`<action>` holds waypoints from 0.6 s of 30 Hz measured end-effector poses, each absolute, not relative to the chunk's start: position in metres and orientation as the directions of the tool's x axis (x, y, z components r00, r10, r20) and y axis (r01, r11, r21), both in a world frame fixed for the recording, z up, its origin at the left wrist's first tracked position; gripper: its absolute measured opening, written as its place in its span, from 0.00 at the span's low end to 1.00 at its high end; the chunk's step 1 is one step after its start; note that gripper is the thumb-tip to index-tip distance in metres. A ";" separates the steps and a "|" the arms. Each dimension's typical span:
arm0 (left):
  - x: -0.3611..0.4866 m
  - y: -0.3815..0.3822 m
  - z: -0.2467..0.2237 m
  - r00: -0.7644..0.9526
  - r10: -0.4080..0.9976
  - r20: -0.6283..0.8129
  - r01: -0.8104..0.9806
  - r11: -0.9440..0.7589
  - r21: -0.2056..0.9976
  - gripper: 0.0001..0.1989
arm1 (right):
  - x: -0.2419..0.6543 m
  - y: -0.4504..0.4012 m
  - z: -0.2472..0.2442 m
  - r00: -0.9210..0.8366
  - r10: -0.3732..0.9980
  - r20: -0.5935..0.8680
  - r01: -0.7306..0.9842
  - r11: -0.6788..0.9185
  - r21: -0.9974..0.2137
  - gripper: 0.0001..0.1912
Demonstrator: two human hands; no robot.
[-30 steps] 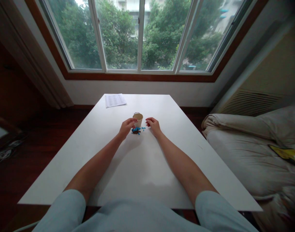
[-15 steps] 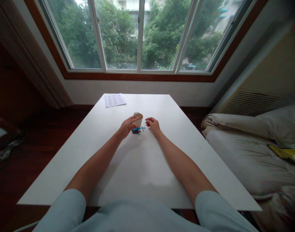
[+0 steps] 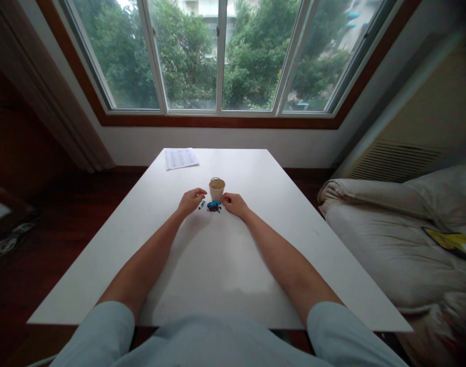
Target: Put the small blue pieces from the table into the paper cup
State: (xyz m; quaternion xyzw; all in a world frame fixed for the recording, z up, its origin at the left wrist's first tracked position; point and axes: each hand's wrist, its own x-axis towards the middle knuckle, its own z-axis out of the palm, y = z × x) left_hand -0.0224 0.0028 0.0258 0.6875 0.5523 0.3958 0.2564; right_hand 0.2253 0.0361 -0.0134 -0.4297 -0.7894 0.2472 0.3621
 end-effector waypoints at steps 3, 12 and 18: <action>-0.034 0.004 0.022 0.133 0.942 0.307 0.743 -0.300 0.598 0.12 | 0.225 0.032 -0.010 -0.474 0.820 0.322 0.546 0.561 -0.622 0.05; -0.052 0.005 0.018 0.286 0.950 0.128 0.816 -0.311 0.487 0.09 | 0.229 0.034 -0.004 -0.583 0.771 0.256 0.602 0.621 -0.502 0.06; -0.055 0.004 0.020 0.352 0.934 0.062 0.794 -0.333 0.509 0.12 | 0.229 0.035 -0.006 -0.576 0.779 0.249 0.611 0.612 -0.501 0.07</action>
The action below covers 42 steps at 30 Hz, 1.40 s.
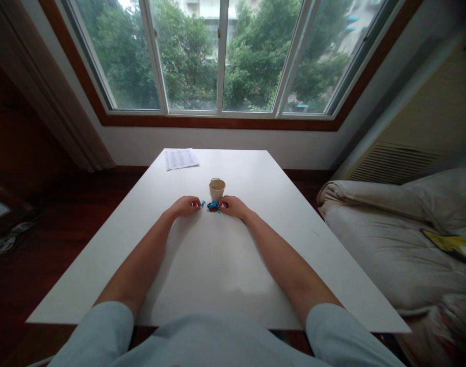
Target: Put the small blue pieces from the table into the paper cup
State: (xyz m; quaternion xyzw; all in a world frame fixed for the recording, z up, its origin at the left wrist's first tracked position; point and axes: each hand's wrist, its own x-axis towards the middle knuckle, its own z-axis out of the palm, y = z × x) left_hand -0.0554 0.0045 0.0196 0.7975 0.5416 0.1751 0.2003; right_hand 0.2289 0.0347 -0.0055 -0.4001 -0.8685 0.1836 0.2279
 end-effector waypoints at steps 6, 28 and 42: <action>-0.057 0.007 0.014 0.387 0.919 0.073 0.788 -0.371 0.491 0.12 | 0.231 0.039 -0.013 -0.566 0.753 0.336 0.541 0.647 -0.538 0.05; -0.040 0.003 0.009 0.335 0.909 0.247 0.708 -0.415 0.571 0.09 | 0.231 0.041 -0.021 -0.427 0.825 0.371 0.454 0.550 -0.701 0.07; -0.024 -0.005 0.008 0.312 0.903 0.297 0.610 -0.430 0.666 0.07 | 0.228 0.051 -0.021 -0.085 0.925 0.370 0.236 0.379 -0.895 0.10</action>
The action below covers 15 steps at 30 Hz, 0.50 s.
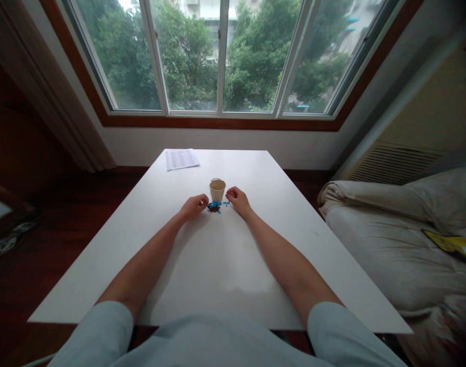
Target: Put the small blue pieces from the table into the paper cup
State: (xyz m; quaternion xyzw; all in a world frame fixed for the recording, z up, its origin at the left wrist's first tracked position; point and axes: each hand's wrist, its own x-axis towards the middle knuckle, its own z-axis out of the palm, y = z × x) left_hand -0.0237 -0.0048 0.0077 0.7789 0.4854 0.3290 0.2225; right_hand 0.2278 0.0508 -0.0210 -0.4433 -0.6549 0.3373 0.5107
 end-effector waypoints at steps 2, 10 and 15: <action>-0.023 -0.005 0.009 0.320 0.901 0.292 0.599 -0.432 0.674 0.07 | 0.226 0.053 -0.021 -0.046 0.929 0.367 0.181 0.369 -0.912 0.11; -0.022 -0.005 0.010 0.318 0.900 0.299 0.581 -0.434 0.688 0.08 | 0.219 0.052 -0.008 0.086 0.944 0.319 -0.109 0.327 -0.939 0.15; -0.023 -0.005 0.009 0.315 0.898 0.308 0.575 -0.439 0.691 0.09 | 0.212 0.041 0.007 0.052 0.952 0.303 -0.189 0.307 -0.933 0.16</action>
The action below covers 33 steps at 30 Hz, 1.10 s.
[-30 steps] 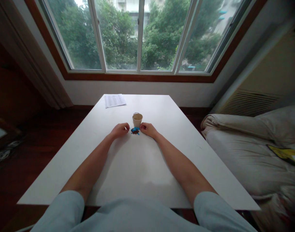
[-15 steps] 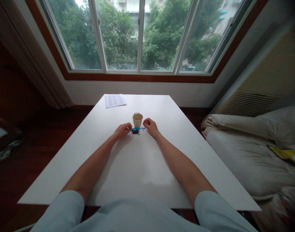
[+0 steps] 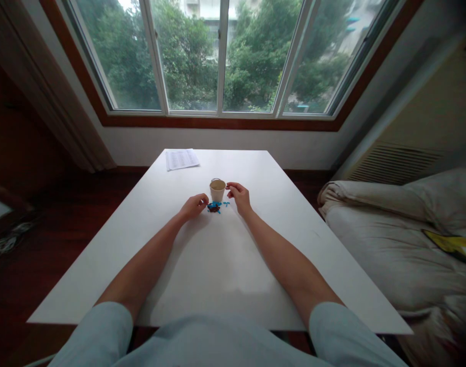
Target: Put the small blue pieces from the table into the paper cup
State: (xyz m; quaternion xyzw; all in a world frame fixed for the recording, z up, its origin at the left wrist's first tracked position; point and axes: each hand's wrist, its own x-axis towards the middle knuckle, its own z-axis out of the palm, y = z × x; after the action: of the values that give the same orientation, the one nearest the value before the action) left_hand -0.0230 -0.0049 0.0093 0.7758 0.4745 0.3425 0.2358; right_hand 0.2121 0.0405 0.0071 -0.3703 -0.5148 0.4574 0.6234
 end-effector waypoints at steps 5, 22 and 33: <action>-0.022 -0.006 0.011 0.308 0.906 0.290 0.593 -0.421 0.686 0.08 | 0.209 0.034 0.016 0.018 0.958 0.286 -0.215 0.283 -0.935 0.17; -0.019 -0.008 0.011 0.278 0.917 0.286 0.540 -0.395 0.743 0.12 | 0.214 0.035 0.017 0.003 0.958 0.286 -0.143 0.283 -0.948 0.17; -0.006 -0.008 0.027 0.196 0.958 0.209 -0.031 -0.207 0.978 0.20 | 0.230 0.052 -0.006 0.183 0.962 0.203 -0.171 0.235 -0.957 0.16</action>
State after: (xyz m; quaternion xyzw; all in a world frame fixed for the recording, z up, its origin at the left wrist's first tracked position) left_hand -0.0056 -0.0080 0.0266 0.5945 0.3898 0.5000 0.4946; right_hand 0.2299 0.0523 -0.0062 -0.4303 -0.4593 0.4445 0.6374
